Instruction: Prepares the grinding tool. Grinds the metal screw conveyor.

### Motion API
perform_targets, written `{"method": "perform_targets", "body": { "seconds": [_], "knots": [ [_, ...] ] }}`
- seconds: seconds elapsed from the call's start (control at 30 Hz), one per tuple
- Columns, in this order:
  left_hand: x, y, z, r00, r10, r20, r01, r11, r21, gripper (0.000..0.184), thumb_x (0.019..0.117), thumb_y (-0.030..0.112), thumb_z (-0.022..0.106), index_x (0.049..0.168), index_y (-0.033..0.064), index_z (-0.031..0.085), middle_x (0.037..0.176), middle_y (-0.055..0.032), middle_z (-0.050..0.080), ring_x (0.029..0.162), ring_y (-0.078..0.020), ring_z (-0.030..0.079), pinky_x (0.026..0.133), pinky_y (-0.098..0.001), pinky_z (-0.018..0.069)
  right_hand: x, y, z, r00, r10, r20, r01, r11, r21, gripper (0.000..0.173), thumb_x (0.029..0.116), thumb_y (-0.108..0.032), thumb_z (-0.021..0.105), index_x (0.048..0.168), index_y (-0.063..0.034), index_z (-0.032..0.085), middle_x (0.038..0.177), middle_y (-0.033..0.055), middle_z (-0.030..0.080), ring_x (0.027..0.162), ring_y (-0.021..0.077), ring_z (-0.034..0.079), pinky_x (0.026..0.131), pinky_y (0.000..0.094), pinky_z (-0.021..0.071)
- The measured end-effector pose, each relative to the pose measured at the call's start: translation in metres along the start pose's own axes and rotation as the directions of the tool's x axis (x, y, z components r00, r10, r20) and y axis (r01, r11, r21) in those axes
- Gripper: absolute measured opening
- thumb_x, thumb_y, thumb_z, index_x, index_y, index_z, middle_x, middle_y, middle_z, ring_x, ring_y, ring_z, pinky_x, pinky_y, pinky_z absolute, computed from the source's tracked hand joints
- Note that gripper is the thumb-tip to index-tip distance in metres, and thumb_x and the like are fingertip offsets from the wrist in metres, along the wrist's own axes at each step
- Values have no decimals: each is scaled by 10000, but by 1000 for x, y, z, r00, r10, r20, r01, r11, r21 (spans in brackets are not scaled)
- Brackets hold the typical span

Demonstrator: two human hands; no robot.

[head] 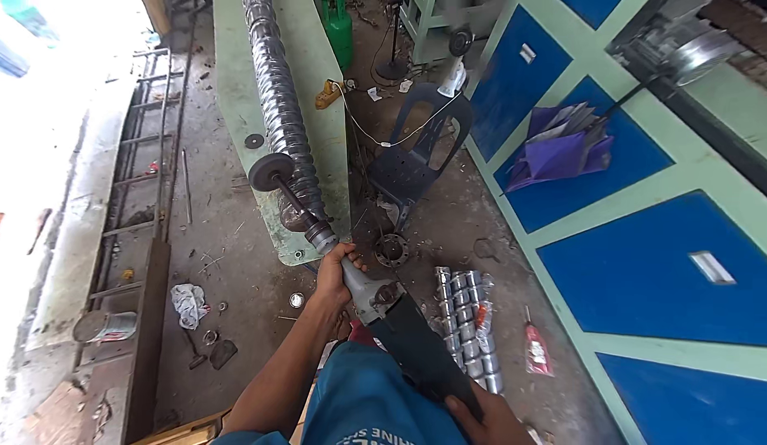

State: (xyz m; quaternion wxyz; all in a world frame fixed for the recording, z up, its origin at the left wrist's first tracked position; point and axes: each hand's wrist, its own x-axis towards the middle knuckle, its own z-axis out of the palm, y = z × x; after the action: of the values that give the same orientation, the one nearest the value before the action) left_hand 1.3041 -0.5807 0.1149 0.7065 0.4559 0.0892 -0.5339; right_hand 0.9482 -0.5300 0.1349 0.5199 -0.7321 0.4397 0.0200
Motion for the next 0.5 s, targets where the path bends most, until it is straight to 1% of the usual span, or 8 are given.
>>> {"method": "perform_targets", "body": {
  "seconds": [0.1,0.23,0.4,0.5],
  "knots": [
    [-2,0,-3,1000,8,-3,-8,1000,-12,159,996,93,495,839,101,521,599,-13,497,503,-142,543,570,-317,561,0,-1,-2,1000,6,9,-6,1000,-5,611,1001,-579,564,1211,-15,668,858,121,733,814,241,729,770,508,589],
    [-3,2,-9,1000,9,-17,-9,1000,-12,152,994,94,495,843,102,516,599,-12,491,504,-142,542,571,-320,564,0,-5,-2,1000,18,25,-18,1000,-12,607,1001,-582,558,1186,-16,673,850,127,727,813,257,727,766,520,582],
    [-5,1,-9,1000,10,-9,-10,999,-33,184,999,96,480,818,104,515,591,-7,490,502,-138,542,574,-317,563,0,-5,-4,999,32,40,-30,999,-43,646,998,-616,538,1238,-29,661,878,135,737,841,277,735,786,546,581],
    [-5,1,-6,1000,10,-13,-11,1000,-25,176,998,98,483,825,102,512,595,-12,491,504,-141,542,574,-320,563,0,-3,-4,999,30,28,-28,999,-45,662,994,-624,537,1248,-25,660,874,140,738,836,283,736,777,547,581]
  ]
}}
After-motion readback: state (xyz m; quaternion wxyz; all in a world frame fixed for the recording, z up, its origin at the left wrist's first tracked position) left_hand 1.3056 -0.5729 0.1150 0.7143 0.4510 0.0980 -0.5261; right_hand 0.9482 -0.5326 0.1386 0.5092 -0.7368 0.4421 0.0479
